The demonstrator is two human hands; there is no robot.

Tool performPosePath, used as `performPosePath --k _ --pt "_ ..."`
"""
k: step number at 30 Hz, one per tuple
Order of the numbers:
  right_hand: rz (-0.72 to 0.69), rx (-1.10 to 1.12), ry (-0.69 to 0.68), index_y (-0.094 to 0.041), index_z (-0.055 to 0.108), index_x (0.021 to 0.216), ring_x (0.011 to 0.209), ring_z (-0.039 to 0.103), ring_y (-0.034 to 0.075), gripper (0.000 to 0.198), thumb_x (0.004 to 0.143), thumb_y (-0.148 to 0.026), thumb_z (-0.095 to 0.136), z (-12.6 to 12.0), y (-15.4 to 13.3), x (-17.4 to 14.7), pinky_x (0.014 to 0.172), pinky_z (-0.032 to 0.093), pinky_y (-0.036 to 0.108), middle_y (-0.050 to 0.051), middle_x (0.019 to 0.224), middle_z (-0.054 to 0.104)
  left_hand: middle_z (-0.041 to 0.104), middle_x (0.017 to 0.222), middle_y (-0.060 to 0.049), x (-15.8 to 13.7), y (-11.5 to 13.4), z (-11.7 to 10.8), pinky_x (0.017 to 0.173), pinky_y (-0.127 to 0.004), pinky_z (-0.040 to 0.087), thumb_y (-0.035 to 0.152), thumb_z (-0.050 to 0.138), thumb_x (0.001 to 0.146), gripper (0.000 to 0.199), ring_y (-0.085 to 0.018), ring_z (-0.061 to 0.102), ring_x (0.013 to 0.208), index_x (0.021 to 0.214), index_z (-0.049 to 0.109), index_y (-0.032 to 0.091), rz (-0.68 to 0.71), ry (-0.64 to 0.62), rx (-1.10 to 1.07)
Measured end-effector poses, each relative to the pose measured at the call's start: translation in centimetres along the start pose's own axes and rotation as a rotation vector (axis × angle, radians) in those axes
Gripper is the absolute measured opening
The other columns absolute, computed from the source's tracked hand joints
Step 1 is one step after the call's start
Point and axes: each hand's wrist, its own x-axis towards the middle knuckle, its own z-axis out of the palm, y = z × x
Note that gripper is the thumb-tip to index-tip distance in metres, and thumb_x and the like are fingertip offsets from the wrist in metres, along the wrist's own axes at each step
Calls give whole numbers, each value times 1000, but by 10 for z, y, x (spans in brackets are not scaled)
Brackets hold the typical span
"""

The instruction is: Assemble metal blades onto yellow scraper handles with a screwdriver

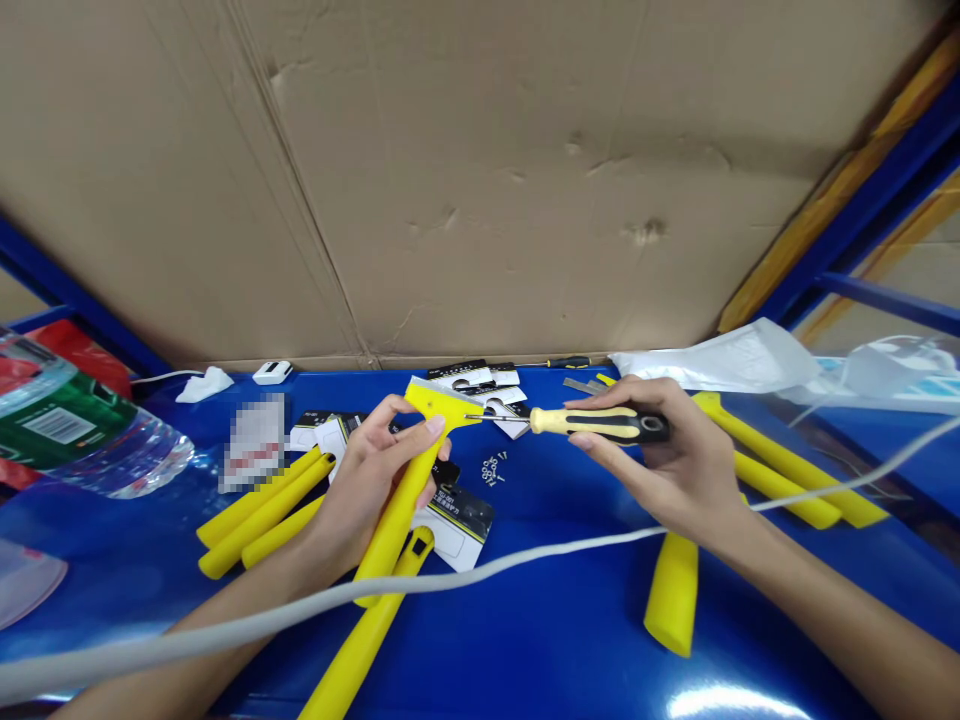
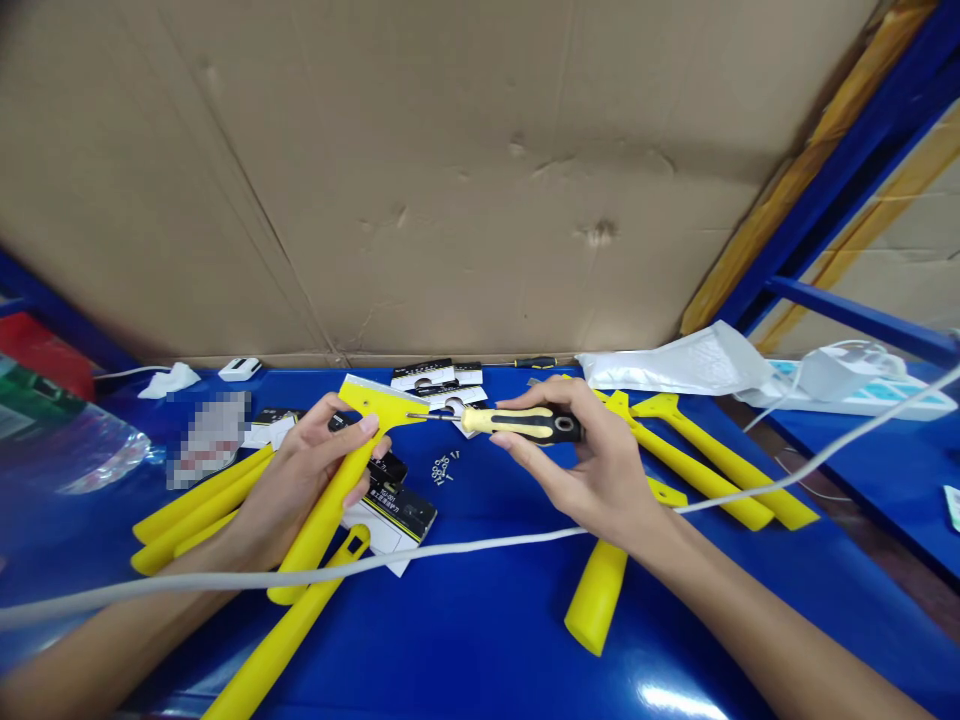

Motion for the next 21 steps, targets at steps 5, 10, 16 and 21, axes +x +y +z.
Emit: performPosePath --k 5,10,16,21 --pt "-1 113 -68 -29 60 127 115 75 29 38 95 -21 79 0 -1 0 99 64 49 9 122 76 73 85 0 1 -1 -1 38 -17 38 43 80 95 37 -9 57 42 105 48 27 -11 4 5" --pt "-17 141 -36 -28 65 118 108 79 28 33 92 -17 83 5 -4 -2 95 65 45 6 113 80 72 83 1 2 0 -1 38 -17 38 42 81 94 39 -10 56 43 105 47 27 -24 15 -6" --pt "24 -31 -4 -27 67 115 99 77 26 25 95 -24 82 2 -2 0 85 65 42 7 106 78 72 83 0 1 0 1 37 -17 39 42 82 92 40 -10 58 43 106 47 27 -29 -2 -5" --pt "-83 87 -97 -28 64 118 116 74 29 31 95 -14 78 2 -6 2 101 61 50 9 119 76 72 82 1 1 1 2 37 -17 39 42 82 92 40 -10 58 42 106 47 27 -24 20 -7"
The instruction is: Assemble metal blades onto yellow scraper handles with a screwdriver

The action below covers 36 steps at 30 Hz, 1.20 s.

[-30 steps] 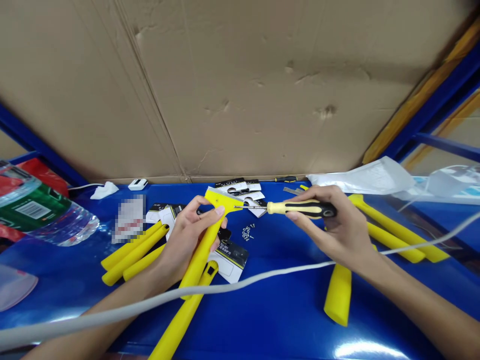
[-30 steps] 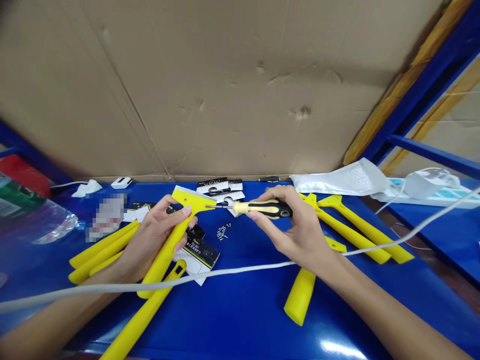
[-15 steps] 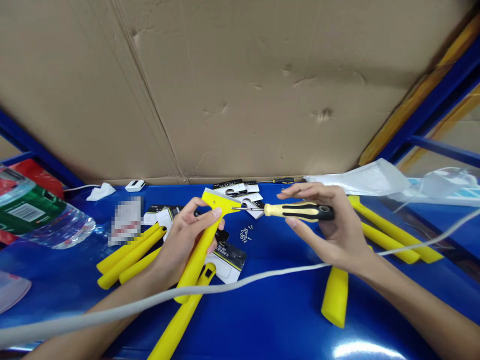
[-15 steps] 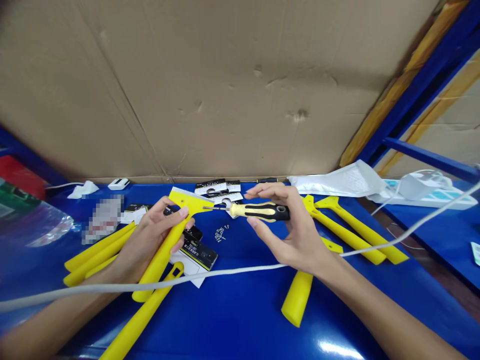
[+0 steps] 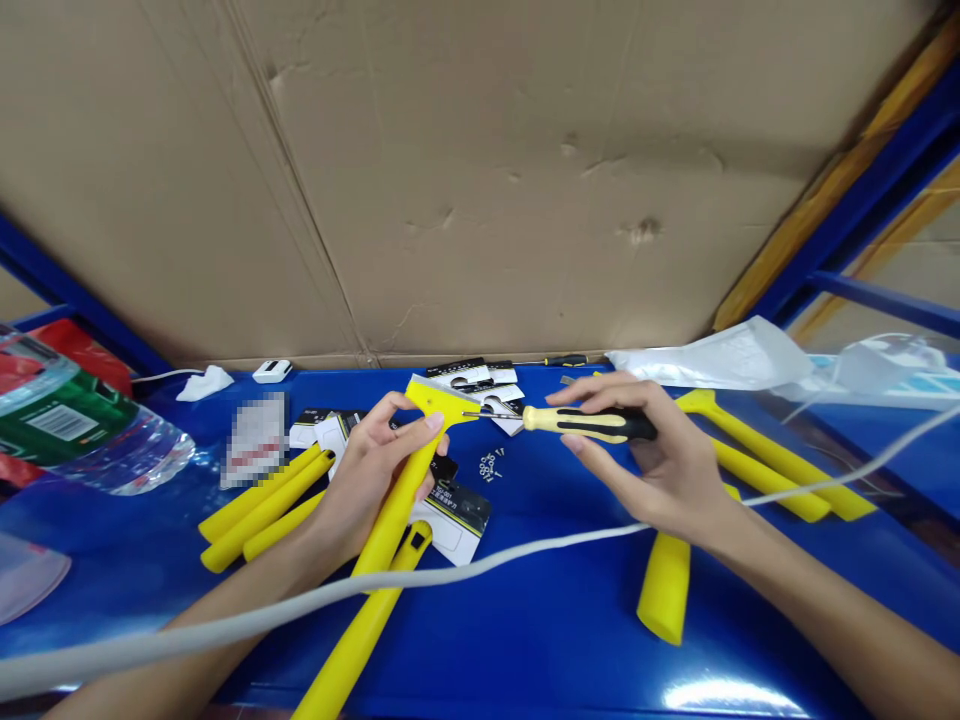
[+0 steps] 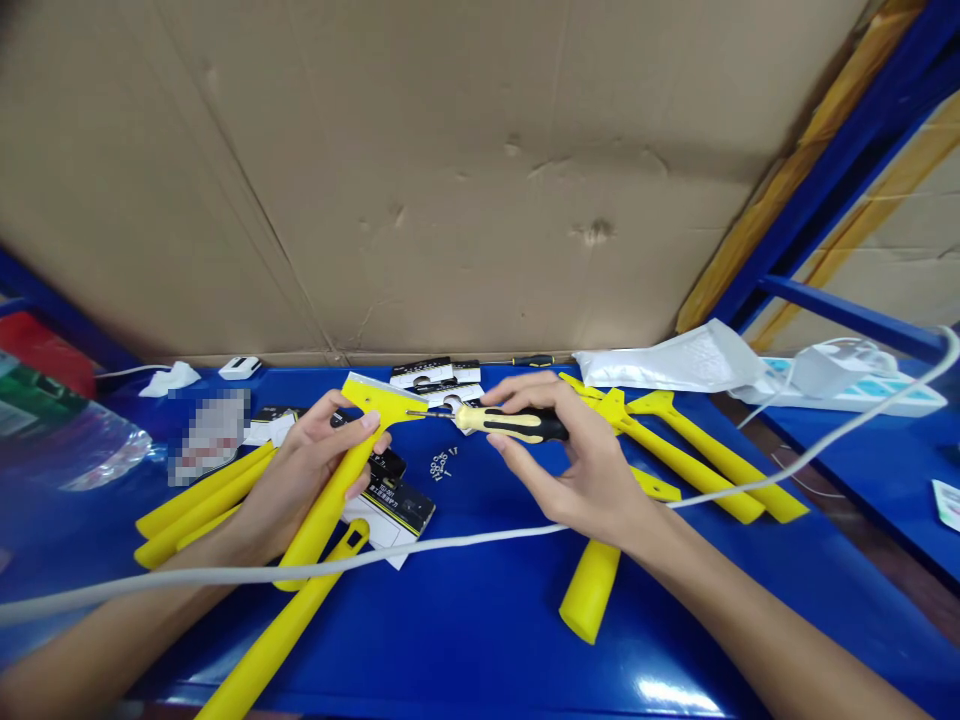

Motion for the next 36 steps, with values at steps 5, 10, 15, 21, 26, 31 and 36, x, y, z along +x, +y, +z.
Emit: performPosePath --k 5,10,15,21,26,31,36 --pt "29 -15 34 -27 67 112 105 80 28 29 92 -13 82 5 -3 -2 92 64 44 7 107 80 72 81 1 2 1 -1 34 -18 35 41 85 88 45 -11 56 39 104 45 27 2 23 -8" --pt "73 -22 69 -27 68 110 106 80 28 27 91 -16 85 8 -3 -4 90 65 42 6 105 80 73 82 1 2 -2 -5 39 -18 40 41 82 93 40 -10 57 43 106 47 27 60 -5 22" --pt "101 -52 82 -27 69 111 103 80 28 26 91 -21 86 7 -6 -3 86 66 42 6 105 81 73 80 1 1 -4 -2 37 -18 38 40 84 91 44 -12 58 41 105 45 27 26 -4 22" --pt "102 -97 89 -28 70 108 94 78 26 25 90 -29 88 6 -5 -4 77 66 41 6 100 81 73 80 1 3 -6 -2 36 -18 38 41 85 89 44 -10 57 40 105 47 26 30 -7 15" --pt "131 -86 101 -27 69 102 85 76 23 25 89 -31 89 8 -4 -6 70 63 37 4 96 79 73 81 1 2 -5 -2 36 -18 39 42 85 89 44 -11 59 42 106 47 27 33 -6 21" --pt "150 -117 117 -26 68 98 77 73 20 24 88 -32 90 8 -5 -6 64 58 33 2 90 77 72 79 2 0 -3 1 35 -18 37 39 85 89 45 -11 58 39 105 44 27 39 1 27" --pt "168 -137 134 -26 68 95 72 71 20 24 89 -35 89 7 -6 -6 58 53 33 2 87 76 73 80 1 0 -4 0 35 -18 38 39 83 90 44 -12 58 40 104 43 27 51 -7 41"
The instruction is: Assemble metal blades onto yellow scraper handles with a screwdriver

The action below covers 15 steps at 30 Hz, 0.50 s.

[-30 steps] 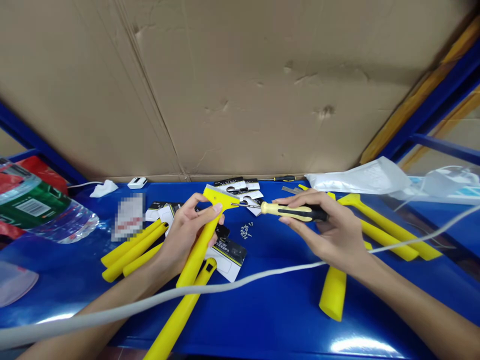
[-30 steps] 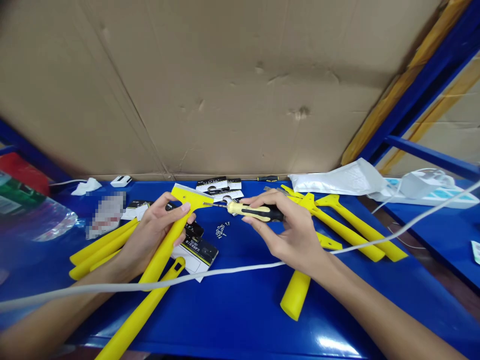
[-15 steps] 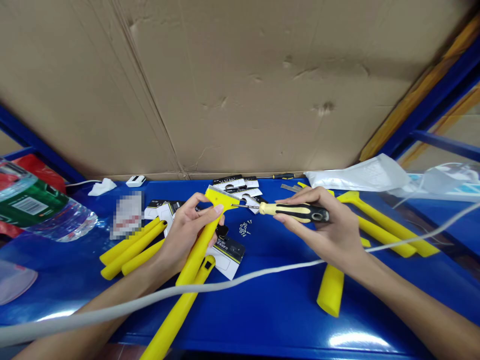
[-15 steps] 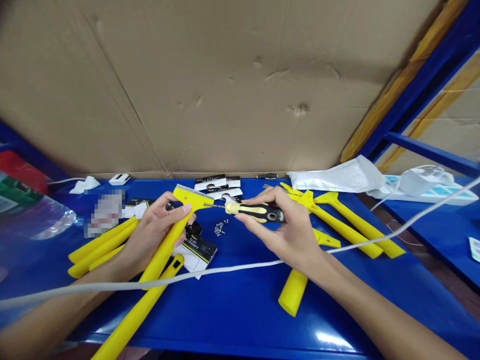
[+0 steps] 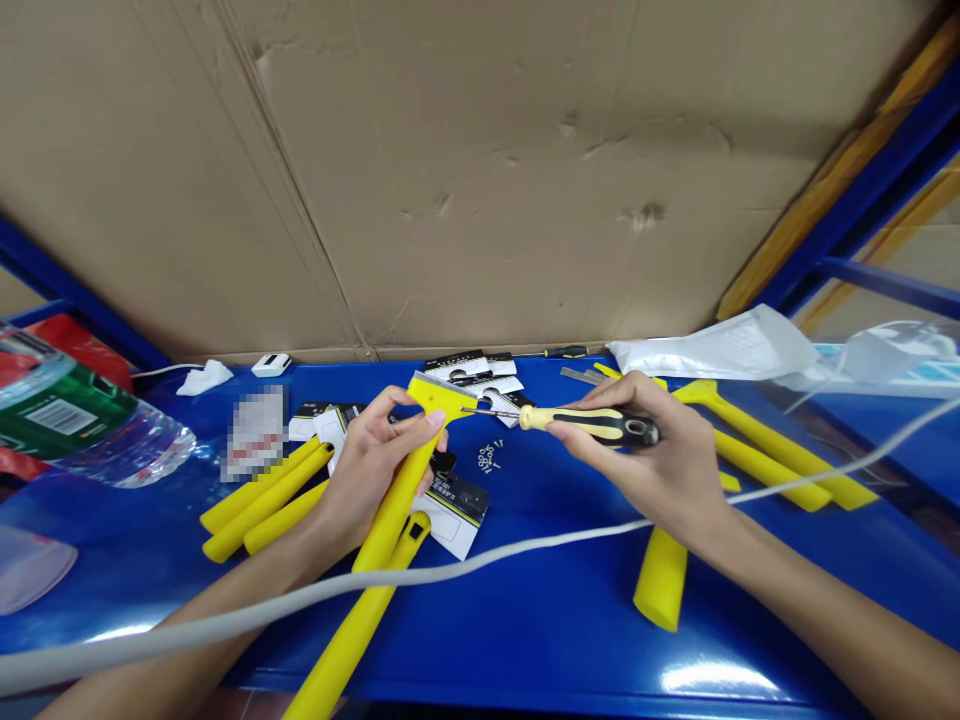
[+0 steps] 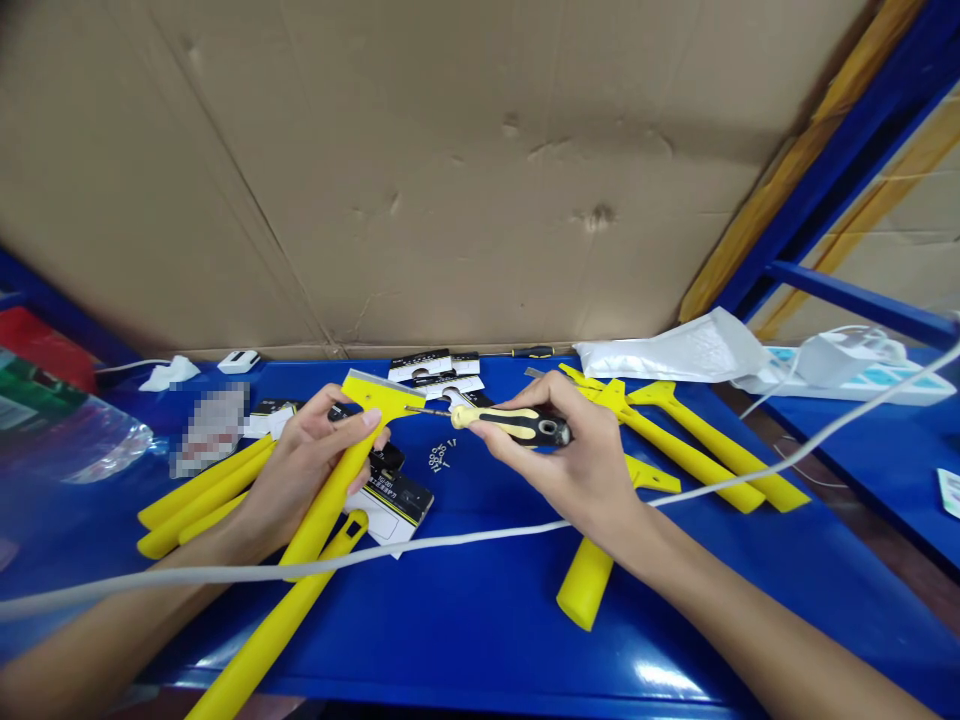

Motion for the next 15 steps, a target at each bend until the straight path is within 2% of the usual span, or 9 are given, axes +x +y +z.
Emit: performPosePath --k 5,15 --pt "24 21 13 -25 67 92 71 69 19 25 88 -33 90 0 -1 -1 59 51 33 2 86 74 73 79 1 0 -1 -1 36 -18 38 38 82 92 43 -12 58 40 104 43 27 19 -8 13" --pt "160 68 21 -25 65 82 66 64 16 28 85 -34 91 1 -5 1 56 46 30 -1 79 71 73 80 1 0 -1 -1 36 -19 39 37 81 93 40 -12 59 40 103 45 26 36 -20 23"
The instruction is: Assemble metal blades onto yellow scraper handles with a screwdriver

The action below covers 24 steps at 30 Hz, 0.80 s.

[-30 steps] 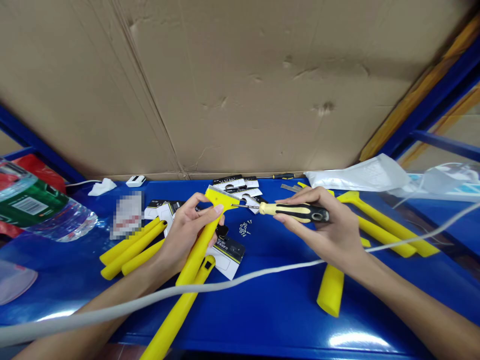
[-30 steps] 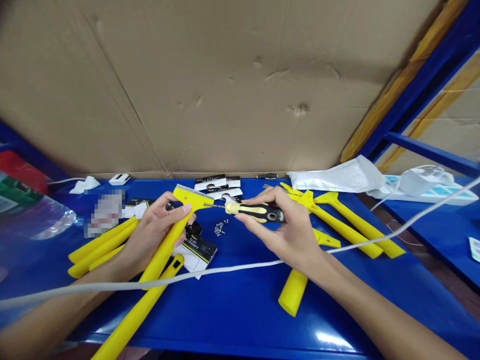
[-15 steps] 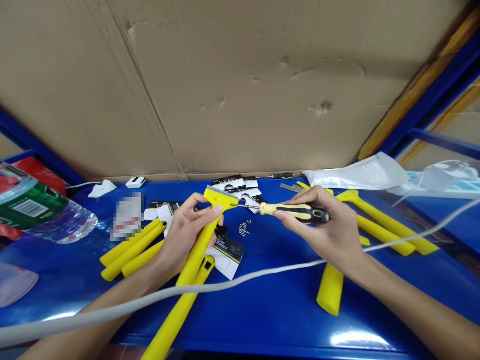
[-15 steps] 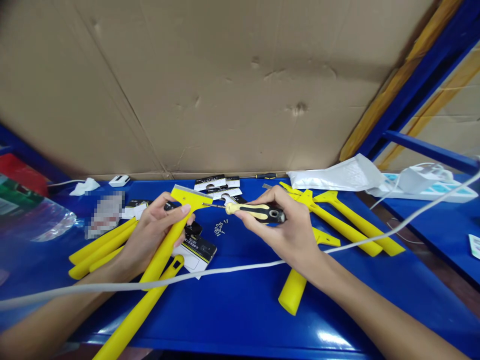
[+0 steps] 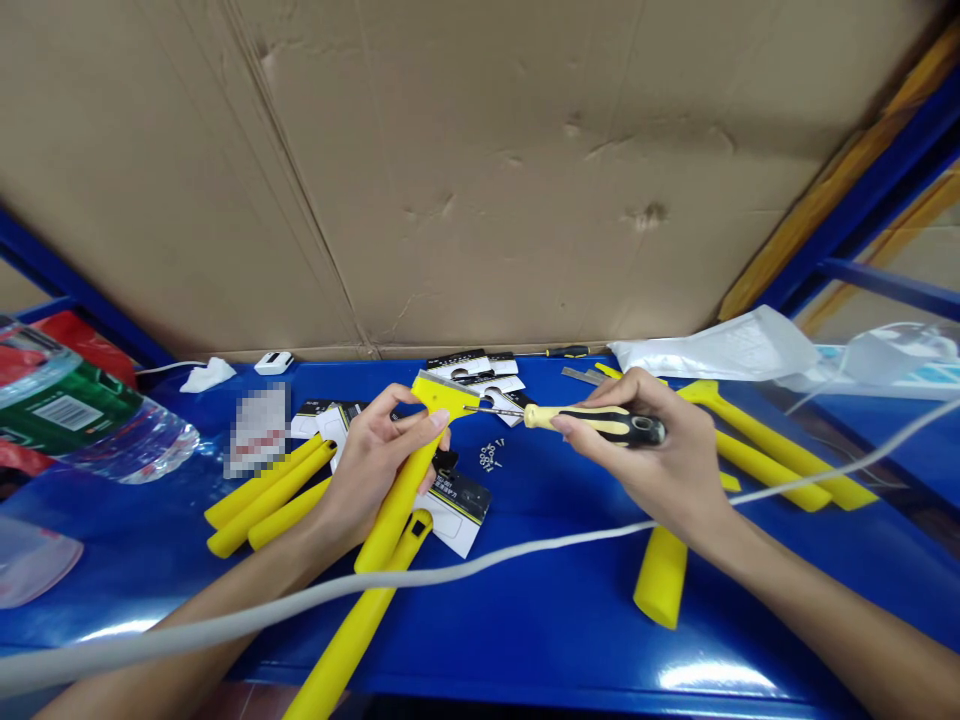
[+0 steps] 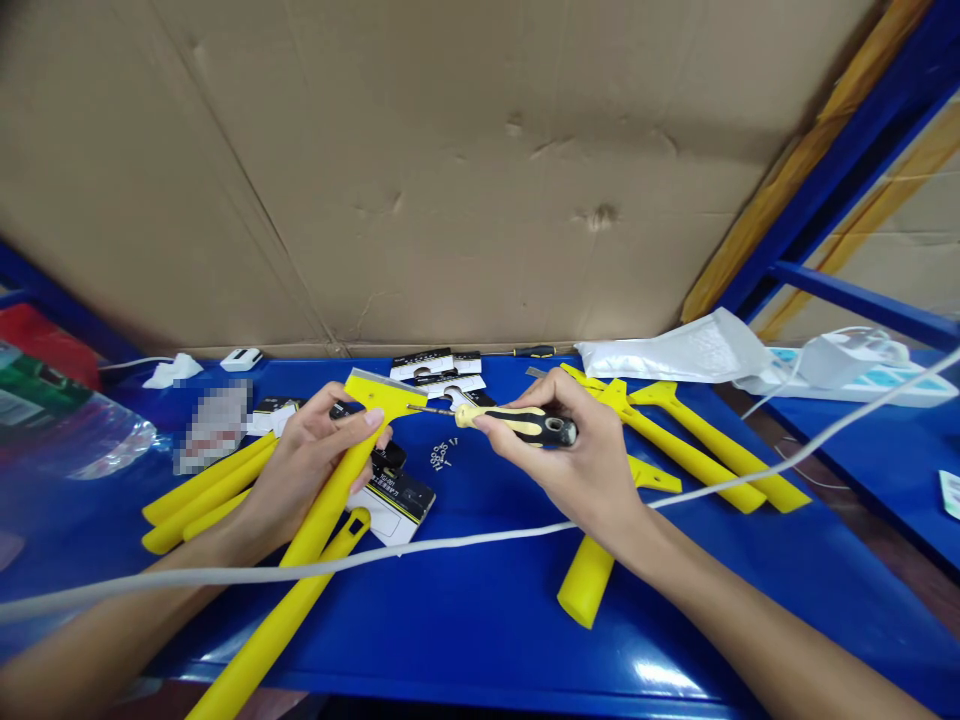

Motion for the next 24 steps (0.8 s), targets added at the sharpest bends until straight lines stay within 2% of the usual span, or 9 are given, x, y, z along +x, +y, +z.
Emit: performPosePath --k 5,8,11,14,17,19,22,24 --pt "146 72 26 -24 63 77 61 64 17 34 83 -41 93 1 -5 2 54 46 30 0 70 72 72 79 2 0 2 -1 38 -19 41 36 82 92 40 -10 58 40 102 45 25 25 -6 -36" --pt "280 160 26 -23 66 78 62 67 17 34 85 -45 91 -2 -4 10 61 51 31 0 66 71 73 79 2 -1 3 -1 38 -19 42 37 81 93 39 -10 57 40 104 45 25 53 -29 -68" --pt "396 424 28 -24 68 85 70 71 18 33 82 -47 93 -7 0 27 71 59 33 -2 73 70 73 79 2 -2 4 -2 36 -19 42 35 81 94 39 -10 57 37 106 45 26 77 -67 -106" --pt "468 653 -24 -24 67 85 86 76 19 34 83 -46 93 -13 4 54 83 64 35 0 86 72 73 81 2 0 5 -3 37 -19 45 32 82 93 39 -10 58 41 108 46 25 101 -70 -173" --pt "509 729 -132 -22 69 88 99 77 23 30 86 -44 91 -14 7 83 97 65 40 5 96 77 73 87 1 3 4 -7 40 -18 49 27 83 91 39 -10 62 51 111 49 25 120 -43 -267" --pt "532 743 -191 -20 69 88 102 78 26 31 82 -38 94 -12 10 102 100 65 45 8 99 77 72 89 0 6 3 -9 40 -18 49 26 83 91 37 -11 64 56 110 51 25 118 -39 -317" --pt "522 731 -241 -22 60 84 97 79 28 41 72 -26 99 -5 16 123 96 67 49 5 91 73 71 90 0 9 2 -12 40 -17 49 26 83 91 35 -11 65 58 110 53 25 114 -44 -361" --pt "502 633 -326 -24 55 88 84 78 26 46 74 -32 99 3 20 130 82 69 47 1 81 70 71 92 -1 9 2 -13 39 -17 48 27 83 91 35 -11 66 59 110 55 25 115 -40 -383"
